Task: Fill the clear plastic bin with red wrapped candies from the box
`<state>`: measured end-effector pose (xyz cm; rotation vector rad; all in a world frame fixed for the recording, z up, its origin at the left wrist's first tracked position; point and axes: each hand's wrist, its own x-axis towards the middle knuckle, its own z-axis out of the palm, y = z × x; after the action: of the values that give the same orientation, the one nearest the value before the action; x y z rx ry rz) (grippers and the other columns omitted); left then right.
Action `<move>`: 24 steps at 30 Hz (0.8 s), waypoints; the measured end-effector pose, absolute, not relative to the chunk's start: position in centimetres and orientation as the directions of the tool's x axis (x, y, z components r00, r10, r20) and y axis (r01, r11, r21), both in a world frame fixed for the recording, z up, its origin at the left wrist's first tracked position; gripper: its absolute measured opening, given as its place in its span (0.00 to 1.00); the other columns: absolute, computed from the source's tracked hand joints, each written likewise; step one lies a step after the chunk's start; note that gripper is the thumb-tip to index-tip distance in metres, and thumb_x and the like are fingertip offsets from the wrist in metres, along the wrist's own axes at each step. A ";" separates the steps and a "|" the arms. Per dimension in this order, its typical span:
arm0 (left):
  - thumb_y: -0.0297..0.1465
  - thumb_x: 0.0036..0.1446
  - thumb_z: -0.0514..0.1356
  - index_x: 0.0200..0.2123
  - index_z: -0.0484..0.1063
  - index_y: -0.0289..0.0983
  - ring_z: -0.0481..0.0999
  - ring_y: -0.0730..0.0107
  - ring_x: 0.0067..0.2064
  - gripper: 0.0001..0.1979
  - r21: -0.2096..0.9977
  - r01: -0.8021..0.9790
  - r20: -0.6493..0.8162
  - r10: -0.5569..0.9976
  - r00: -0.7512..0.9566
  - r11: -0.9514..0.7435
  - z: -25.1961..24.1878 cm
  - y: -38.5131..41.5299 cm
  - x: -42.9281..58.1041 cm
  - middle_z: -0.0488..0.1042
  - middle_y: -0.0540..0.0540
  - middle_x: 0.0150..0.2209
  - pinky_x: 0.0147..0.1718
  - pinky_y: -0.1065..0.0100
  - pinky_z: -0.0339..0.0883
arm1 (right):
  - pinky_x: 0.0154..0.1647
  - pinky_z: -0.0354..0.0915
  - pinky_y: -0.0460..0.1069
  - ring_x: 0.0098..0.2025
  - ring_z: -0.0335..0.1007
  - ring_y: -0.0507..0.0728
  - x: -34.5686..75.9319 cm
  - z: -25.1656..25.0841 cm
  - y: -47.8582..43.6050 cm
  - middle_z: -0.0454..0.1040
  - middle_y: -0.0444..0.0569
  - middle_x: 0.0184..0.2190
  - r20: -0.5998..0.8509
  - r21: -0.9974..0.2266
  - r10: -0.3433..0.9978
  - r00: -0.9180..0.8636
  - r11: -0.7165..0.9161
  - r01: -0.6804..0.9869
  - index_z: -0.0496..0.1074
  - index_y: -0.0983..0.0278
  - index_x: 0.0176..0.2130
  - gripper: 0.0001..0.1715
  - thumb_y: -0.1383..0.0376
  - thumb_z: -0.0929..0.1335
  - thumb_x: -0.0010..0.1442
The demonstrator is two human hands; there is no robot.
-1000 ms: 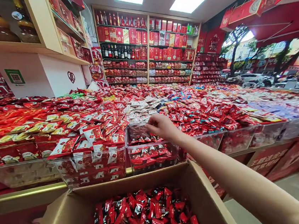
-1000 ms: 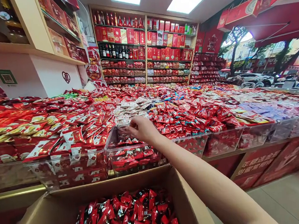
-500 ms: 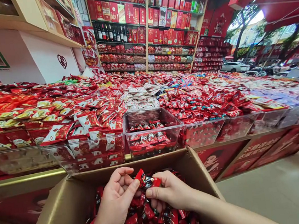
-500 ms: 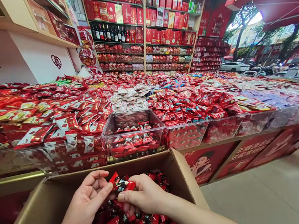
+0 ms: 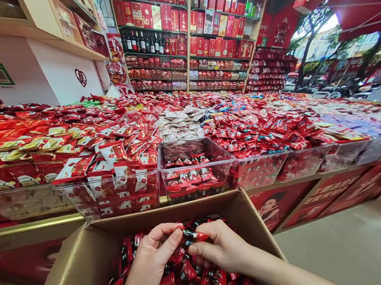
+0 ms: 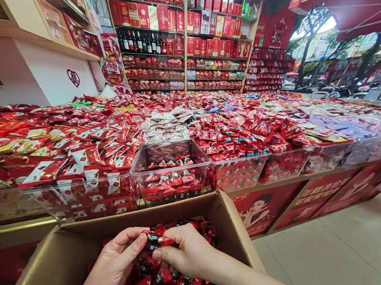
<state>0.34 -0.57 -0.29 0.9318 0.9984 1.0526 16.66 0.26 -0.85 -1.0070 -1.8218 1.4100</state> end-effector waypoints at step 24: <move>0.31 0.40 0.66 0.42 0.67 0.38 0.76 0.67 0.32 0.23 0.904 -0.304 -0.260 0.951 0.168 0.301 -0.9 -0.2 0.9 0.76 0.47 0.35 0.30 0.70 0.70 | 0.23 0.56 0.41 0.21 0.58 0.44 17.0 -0.2 1.0 0.65 0.38 0.20 -0.032 -0.952 0.981 -0.193 -0.089 -0.292 0.58 0.67 0.37 0.21 0.63 0.70 0.47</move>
<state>0.90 -0.23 -0.91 0.8177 1.0030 1.0510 17.02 1.05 -0.23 -0.9280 -1.0794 1.5194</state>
